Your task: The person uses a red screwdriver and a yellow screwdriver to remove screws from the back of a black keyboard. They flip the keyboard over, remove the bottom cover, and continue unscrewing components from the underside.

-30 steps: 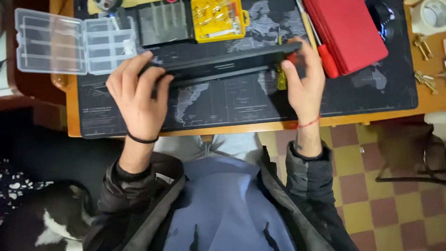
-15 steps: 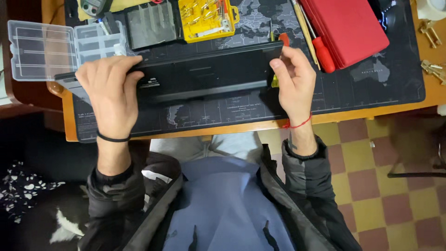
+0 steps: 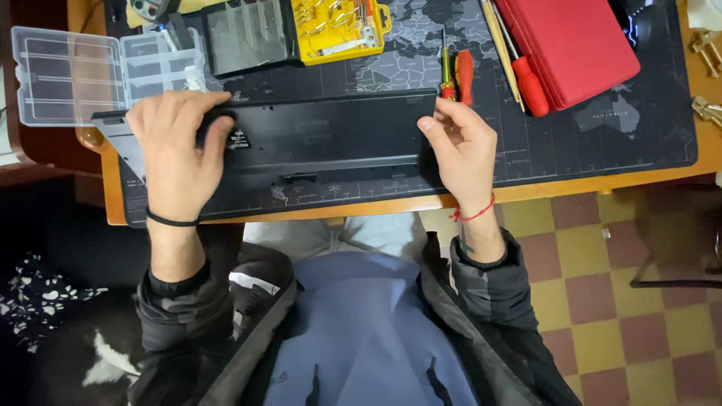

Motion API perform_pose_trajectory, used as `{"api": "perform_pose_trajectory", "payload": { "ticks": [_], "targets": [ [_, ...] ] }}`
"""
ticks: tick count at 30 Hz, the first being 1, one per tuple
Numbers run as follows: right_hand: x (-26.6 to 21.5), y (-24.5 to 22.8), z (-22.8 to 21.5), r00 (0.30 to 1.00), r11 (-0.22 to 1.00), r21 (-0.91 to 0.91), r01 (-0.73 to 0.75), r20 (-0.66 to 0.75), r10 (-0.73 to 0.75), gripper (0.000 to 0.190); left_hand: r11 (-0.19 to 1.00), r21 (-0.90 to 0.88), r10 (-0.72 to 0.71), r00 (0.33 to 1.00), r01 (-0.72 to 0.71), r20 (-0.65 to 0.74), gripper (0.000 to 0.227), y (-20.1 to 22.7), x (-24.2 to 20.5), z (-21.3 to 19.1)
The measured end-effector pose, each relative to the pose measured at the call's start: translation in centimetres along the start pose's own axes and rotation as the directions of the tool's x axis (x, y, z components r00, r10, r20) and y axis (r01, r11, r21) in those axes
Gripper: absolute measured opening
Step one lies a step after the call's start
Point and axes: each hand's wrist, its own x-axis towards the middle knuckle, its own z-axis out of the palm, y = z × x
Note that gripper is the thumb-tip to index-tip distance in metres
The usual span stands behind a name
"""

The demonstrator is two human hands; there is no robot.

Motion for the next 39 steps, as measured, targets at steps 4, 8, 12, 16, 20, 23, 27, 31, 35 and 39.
{"api": "perform_pose_trajectory", "payload": {
  "ticks": [4,8,12,16,20,23,27,31,35,39],
  "targets": [
    [-0.1,-0.5,-0.1,0.998,0.997,-0.066,0.05,0.043,-0.047,0.025,0.999,0.033,0.006,1.0,-0.007,0.001,0.021,-0.4,-0.1,0.7],
    [0.1,-0.8,-0.1,0.995,0.99,-0.118,0.082,0.067,-0.074,0.032,0.999,-0.042,-0.03,0.999,0.031,0.023,0.018,-0.9,-0.1,1.8],
    [0.1,-0.4,-0.1,0.992,0.978,-0.166,0.126,0.046,-0.12,0.033,0.991,-0.12,-0.05,0.998,0.056,0.05,0.017,-1.5,-0.3,3.0],
    [0.2,0.0,-0.3,0.99,0.966,-0.217,0.141,0.047,-0.134,0.034,0.989,-0.122,-0.072,0.993,0.082,0.089,0.016,-1.8,-0.5,3.8],
    [0.7,0.1,-0.7,0.975,0.92,-0.324,0.22,0.096,-0.199,0.033,0.991,-0.082,-0.094,0.983,0.108,0.159,0.018,-2.1,-0.4,4.2],
    [0.9,0.3,-0.7,0.97,0.905,-0.35,0.242,0.11,-0.216,0.032,0.99,-0.057,-0.117,0.973,0.13,0.198,0.02,-1.8,-0.1,4.2],
    [0.9,0.6,-0.7,0.972,0.913,-0.335,0.234,0.103,-0.212,0.033,0.992,-0.01,-0.121,0.965,0.127,0.234,0.026,-1.7,0.2,4.2],
    [0.8,0.7,-0.9,0.979,0.933,-0.3,0.198,0.11,-0.172,0.032,0.993,0.059,-0.116,0.954,0.104,0.275,0.026,-1.8,-0.3,4.5],
    [0.6,0.8,-1.1,0.982,0.943,-0.281,0.177,0.113,-0.151,0.032,0.992,0.041,-0.124,0.952,0.117,0.281,0.022,-1.2,-0.5,4.9],
    [0.5,1.0,-0.9,0.977,0.924,-0.321,0.206,0.115,-0.178,0.031,0.991,0.133,-0.038,0.97,0.006,0.24,0.019,0.7,1.0,4.3]
  ]
}}
